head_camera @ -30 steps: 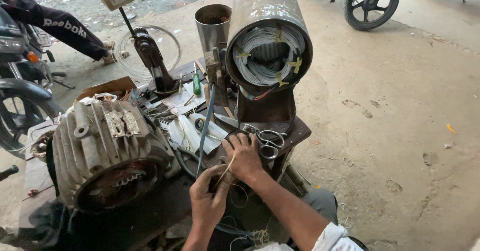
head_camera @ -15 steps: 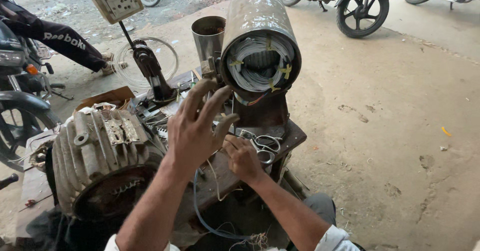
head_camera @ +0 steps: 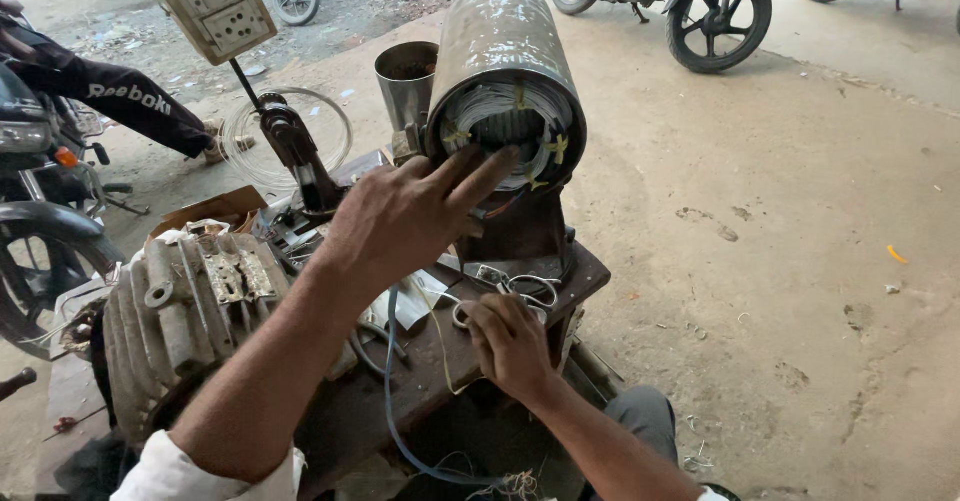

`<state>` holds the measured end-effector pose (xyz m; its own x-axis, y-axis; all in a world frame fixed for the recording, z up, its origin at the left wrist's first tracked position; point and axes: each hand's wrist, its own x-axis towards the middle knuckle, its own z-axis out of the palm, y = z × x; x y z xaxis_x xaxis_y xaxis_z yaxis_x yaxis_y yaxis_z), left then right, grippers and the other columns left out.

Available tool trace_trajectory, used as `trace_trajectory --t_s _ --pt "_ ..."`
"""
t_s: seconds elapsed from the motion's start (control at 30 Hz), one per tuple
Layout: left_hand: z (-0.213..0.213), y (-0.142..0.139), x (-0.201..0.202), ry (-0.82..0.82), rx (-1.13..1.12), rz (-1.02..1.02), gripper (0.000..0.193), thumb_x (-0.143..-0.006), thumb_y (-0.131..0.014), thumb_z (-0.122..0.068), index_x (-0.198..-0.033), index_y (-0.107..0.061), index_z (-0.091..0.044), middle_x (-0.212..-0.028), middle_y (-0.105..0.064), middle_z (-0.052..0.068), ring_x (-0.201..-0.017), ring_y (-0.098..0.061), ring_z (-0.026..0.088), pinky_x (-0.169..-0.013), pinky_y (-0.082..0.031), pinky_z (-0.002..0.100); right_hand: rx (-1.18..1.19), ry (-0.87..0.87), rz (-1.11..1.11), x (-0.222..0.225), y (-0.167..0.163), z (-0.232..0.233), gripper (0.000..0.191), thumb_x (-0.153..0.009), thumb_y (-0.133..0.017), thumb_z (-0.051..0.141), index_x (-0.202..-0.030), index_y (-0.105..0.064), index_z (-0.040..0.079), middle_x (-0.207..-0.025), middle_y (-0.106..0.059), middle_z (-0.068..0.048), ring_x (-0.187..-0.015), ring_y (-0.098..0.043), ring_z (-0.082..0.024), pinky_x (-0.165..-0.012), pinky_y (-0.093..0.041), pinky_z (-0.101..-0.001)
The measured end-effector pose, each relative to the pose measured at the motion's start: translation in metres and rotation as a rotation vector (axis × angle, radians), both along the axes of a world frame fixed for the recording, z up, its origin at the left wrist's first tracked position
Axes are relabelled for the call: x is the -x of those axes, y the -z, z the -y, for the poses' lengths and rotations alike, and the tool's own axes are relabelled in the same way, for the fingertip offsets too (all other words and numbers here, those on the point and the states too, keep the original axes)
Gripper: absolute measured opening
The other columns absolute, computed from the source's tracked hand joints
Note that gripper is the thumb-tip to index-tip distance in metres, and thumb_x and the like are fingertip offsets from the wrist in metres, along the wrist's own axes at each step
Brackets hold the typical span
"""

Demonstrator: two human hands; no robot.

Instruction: The person secures the windings of a motor stator by hand, using a green-handled screwdriver to tuck wires and a yellow plastic tie to bind them. They cut the tie with scissors and repeat the process on multiple sections of the stator.

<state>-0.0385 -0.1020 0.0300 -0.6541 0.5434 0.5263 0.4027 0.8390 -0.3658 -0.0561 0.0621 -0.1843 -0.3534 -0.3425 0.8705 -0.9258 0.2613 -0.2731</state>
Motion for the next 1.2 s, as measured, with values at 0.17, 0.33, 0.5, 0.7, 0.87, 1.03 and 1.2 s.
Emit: trace_trajectory --t_s 0.17,0.33,0.5,0.7,0.87,1.03,1.2 --pt "0.016 0.007 0.019 0.099 -0.074 0.063 0.09 -0.087 -0.076 -0.044 -0.158 -0.033 -0.009 -0.133 -0.065 0.017 -0.08 -0.072 0.025 -0.056 -0.06 0.035 0.094 0.063 0.005 -0.04 -0.034 -0.058 0.034 -0.087 -0.08 0.011 -0.116 -0.064 0.006 -0.097 -0.069 -0.009 -0.084 -0.068 -0.022 -0.071 -0.055 -0.0345" --pt "0.025 0.031 0.024 0.239 -0.169 -0.159 0.079 -0.096 -0.077 -0.041 -0.157 -0.036 -0.012 -0.136 -0.065 0.015 -0.095 -0.073 0.023 -0.069 -0.062 0.033 0.215 0.127 0.079 -0.049 -0.07 -0.083 0.036 -0.089 -0.075 0.004 -0.121 -0.059 0.002 -0.106 -0.064 -0.013 -0.087 -0.068 -0.02 -0.069 -0.057 -0.0297" --pt "0.023 0.04 0.022 0.154 -0.274 -0.359 0.08 -0.091 -0.083 -0.045 -0.152 -0.04 -0.017 -0.145 -0.051 0.021 -0.106 -0.074 0.025 -0.075 -0.064 0.03 0.224 0.224 0.103 -0.048 -0.095 -0.093 0.031 -0.094 -0.069 0.002 -0.122 -0.056 -0.001 -0.112 -0.062 -0.017 -0.097 -0.069 -0.023 -0.075 -0.058 -0.0319" --pt "0.02 0.019 0.015 0.233 -0.54 -0.198 0.091 -0.083 -0.085 -0.045 -0.151 -0.039 -0.007 -0.152 -0.042 0.023 -0.119 -0.067 0.033 -0.081 -0.062 0.035 0.174 0.18 -0.008 -0.034 -0.103 -0.09 0.031 -0.089 -0.077 0.004 -0.115 -0.062 0.005 -0.101 -0.063 -0.012 -0.086 -0.069 -0.018 -0.066 -0.057 -0.0286" --pt "0.018 0.008 0.005 0.155 -0.502 -0.198 0.066 -0.093 -0.08 -0.019 -0.15 -0.049 -0.012 -0.153 -0.052 0.017 -0.126 -0.072 0.035 -0.095 -0.062 0.037 0.156 0.173 -0.04 -0.03 -0.106 -0.081 0.028 -0.091 -0.077 0.003 -0.115 -0.062 0.005 -0.108 -0.066 -0.013 -0.091 -0.071 -0.019 -0.069 -0.059 -0.0291" --pt "0.002 0.019 0.008 0.273 -0.468 -0.306 0.04 -0.1 -0.077 -0.014 -0.135 -0.06 -0.005 -0.129 -0.07 0.018 -0.093 -0.079 0.022 -0.075 -0.064 0.029 0.153 0.274 -0.071 -0.028 -0.11 -0.077 0.026 -0.088 -0.08 0.004 -0.11 -0.067 0.004 -0.103 -0.068 -0.012 -0.082 -0.071 -0.017 -0.065 -0.059 -0.028" --pt "-0.011 0.037 -0.005 0.24 -0.489 -0.246 0.034 -0.095 -0.078 -0.021 -0.123 -0.066 -0.004 -0.114 -0.075 0.014 -0.089 -0.077 0.022 -0.07 -0.064 0.03 0.132 0.379 -0.147 -0.03 -0.116 -0.078 0.025 -0.09 -0.078 0.004 -0.113 -0.07 0.005 -0.102 -0.068 -0.01 -0.088 -0.072 -0.019 -0.07 -0.062 -0.0289"
